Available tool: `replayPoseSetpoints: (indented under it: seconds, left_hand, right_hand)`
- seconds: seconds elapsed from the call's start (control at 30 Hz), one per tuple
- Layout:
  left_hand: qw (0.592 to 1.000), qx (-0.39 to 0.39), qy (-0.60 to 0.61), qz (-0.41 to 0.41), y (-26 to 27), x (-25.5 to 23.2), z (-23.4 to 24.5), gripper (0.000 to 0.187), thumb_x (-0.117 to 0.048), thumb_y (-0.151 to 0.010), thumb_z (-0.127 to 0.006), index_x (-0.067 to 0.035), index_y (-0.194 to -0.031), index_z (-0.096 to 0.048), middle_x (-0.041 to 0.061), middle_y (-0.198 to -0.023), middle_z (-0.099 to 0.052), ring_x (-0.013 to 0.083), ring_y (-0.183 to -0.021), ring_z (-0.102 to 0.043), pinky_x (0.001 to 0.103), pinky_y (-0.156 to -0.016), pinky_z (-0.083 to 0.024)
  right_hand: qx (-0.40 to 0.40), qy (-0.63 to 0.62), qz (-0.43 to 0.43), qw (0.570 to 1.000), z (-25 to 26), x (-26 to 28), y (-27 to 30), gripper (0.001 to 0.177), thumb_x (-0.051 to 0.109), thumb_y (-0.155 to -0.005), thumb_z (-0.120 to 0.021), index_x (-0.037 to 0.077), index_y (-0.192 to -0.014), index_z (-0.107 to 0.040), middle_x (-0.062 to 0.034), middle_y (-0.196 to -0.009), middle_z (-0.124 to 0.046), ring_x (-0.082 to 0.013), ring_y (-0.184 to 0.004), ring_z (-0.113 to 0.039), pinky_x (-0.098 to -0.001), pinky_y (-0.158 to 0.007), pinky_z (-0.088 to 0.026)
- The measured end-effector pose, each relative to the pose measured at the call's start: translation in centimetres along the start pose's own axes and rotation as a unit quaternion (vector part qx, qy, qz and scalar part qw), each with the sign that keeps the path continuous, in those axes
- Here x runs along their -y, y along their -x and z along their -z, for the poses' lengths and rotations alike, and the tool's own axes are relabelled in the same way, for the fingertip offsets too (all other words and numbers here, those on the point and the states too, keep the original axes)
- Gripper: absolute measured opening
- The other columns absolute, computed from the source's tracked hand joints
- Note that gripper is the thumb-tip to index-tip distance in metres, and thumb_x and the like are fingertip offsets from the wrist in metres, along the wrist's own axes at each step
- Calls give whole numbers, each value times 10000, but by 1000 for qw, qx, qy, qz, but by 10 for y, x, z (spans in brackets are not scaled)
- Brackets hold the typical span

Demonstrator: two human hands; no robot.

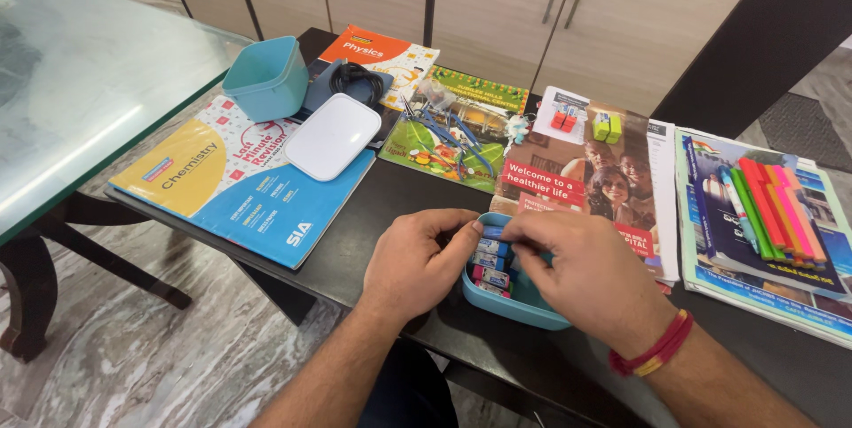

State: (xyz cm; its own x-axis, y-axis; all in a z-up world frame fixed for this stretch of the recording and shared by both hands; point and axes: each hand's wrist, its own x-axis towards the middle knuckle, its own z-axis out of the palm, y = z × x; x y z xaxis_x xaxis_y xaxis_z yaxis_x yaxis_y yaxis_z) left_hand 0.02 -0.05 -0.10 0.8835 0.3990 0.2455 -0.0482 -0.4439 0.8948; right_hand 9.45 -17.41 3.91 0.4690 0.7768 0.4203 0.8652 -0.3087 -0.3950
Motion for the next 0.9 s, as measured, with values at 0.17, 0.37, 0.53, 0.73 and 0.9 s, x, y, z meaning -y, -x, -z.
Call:
replayPoseSetpoints:
  seconds: [0.17,0.37,0.53,0.73,0.9]
  left_hand:
    - [1000,3,17,-7,-1,1,-1,290,-312,-901,-650,-116,-1057,-796,81,-798,-795,154,-666,-757,307,-617,-569]
    - [1000,3,4,24,-1,-3,-1,292,-314,-890,-651,-122,-1056,-796,81,-778,-793,154,-639,-740,306,-603,-558]
    - [1000,1,11,18,-2,0,-2,288,-295,-891,-659,-100,-1048,-801,78,-756,-788,122,-629,-725,297,-594,-551]
    - [998,-13,60,33,-7,12,-5,270,-212,-880,-657,-16,-997,-802,52,-646,-736,71,-558,-622,265,-518,-492]
    - [995,-51,58,64,-7,13,-5,262,-188,-849,-659,-10,-967,-812,27,-599,-713,56,-510,-586,262,-473,-460]
  right_hand:
    - [12,-2,4,1000,0,-2,1,131,113,-824,-734,58,-942,-743,-114,-868,-766,-295,-795,-740,-385,-695,-575]
    - [47,-16,-45,998,6,1,-1,226,122,-787,-748,87,-1009,-750,-108,-857,-763,-273,-772,-755,-365,-679,-592]
    - [31,-61,-30,997,15,-2,-1,209,121,-800,-750,74,-1003,-750,-98,-920,-789,-242,-795,-782,-329,-687,-613]
    - [-78,-126,-78,986,27,-33,10,155,92,-834,-758,52,-983,-773,-62,-877,-811,-116,-785,-772,-259,-695,-595]
    - [-233,-275,-137,922,19,-80,18,106,22,-952,-701,-11,-1052,-714,-59,-947,-769,-77,-819,-690,-214,-733,-554]
